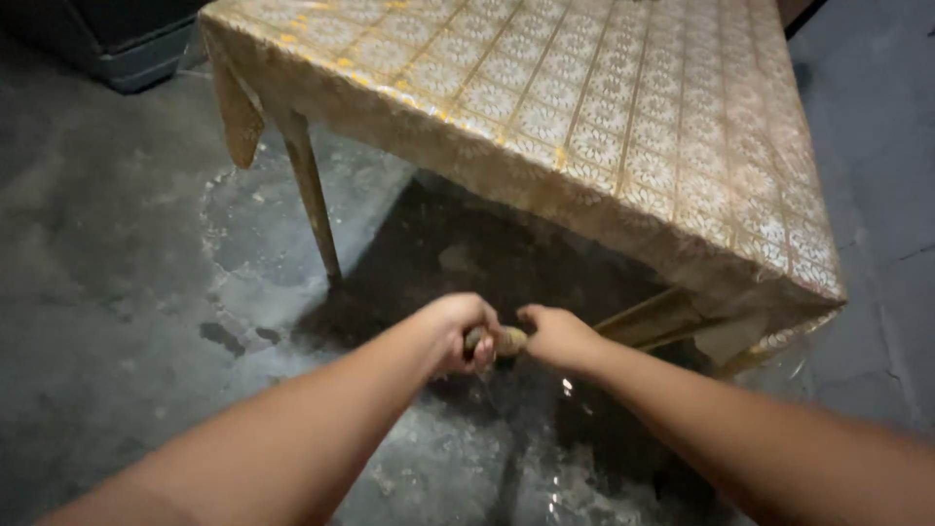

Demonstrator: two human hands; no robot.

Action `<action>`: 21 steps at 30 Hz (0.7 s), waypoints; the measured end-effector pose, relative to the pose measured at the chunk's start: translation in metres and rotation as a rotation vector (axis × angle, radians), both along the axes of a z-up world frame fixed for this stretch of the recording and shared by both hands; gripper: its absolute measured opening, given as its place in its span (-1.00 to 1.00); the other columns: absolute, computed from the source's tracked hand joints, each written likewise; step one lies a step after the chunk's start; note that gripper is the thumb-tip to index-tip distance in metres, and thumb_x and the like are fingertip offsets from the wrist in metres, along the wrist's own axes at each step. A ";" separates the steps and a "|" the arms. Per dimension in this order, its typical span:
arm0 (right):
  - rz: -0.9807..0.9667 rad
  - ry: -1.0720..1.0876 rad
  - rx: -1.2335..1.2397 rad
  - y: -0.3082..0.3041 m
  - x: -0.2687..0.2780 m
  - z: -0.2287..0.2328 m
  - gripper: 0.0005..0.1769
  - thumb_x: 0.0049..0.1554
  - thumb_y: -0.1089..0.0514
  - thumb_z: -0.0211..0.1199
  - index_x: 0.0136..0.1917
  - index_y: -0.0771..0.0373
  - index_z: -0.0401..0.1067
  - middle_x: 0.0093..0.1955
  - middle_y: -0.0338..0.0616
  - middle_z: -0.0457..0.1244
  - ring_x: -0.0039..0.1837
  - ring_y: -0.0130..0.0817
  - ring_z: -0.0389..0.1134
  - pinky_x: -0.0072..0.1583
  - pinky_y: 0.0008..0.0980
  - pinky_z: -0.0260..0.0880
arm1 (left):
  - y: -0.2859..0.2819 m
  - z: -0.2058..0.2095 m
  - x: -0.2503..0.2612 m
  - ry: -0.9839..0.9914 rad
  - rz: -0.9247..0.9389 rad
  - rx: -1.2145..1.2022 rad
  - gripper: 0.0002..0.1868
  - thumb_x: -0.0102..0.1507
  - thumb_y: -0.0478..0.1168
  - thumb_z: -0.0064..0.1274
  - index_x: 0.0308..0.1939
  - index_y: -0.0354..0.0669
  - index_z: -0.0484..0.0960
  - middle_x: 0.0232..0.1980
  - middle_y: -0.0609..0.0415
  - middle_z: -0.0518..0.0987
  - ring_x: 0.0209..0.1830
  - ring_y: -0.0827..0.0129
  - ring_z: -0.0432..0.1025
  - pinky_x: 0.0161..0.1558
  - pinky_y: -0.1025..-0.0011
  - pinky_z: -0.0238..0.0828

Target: The person sweeps the floor with a broom, moving the broom along the concrete surface under and around a dining table and into an open area.

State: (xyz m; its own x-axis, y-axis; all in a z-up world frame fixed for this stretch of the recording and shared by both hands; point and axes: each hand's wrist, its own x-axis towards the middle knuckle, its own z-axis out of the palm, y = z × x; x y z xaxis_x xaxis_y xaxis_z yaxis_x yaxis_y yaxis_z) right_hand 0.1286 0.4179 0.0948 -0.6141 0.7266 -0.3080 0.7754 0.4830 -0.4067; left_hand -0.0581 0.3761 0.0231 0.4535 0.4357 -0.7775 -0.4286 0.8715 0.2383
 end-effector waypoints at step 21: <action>-0.034 -0.018 -0.112 0.033 0.026 0.009 -0.25 0.02 0.00 0.39 0.43 0.16 0.28 0.32 0.11 0.30 0.34 0.01 0.33 0.31 -0.18 0.33 | -0.021 -0.005 -0.027 0.464 0.819 0.056 -0.86 0.18 -0.41 0.01 -0.19 -0.28 0.45 -0.49 0.00 0.34 -0.69 0.33 0.25 -0.68 0.39 0.22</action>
State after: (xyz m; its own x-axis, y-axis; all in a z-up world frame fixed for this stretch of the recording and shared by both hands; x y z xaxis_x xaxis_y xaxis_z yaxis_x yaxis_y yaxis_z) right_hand 0.1542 0.4507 0.1039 -0.5836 0.7075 -0.3987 0.7981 0.4088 -0.4427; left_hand -0.0847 0.3551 0.0181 -0.3600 0.5240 -0.7719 -0.7545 0.3231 0.5712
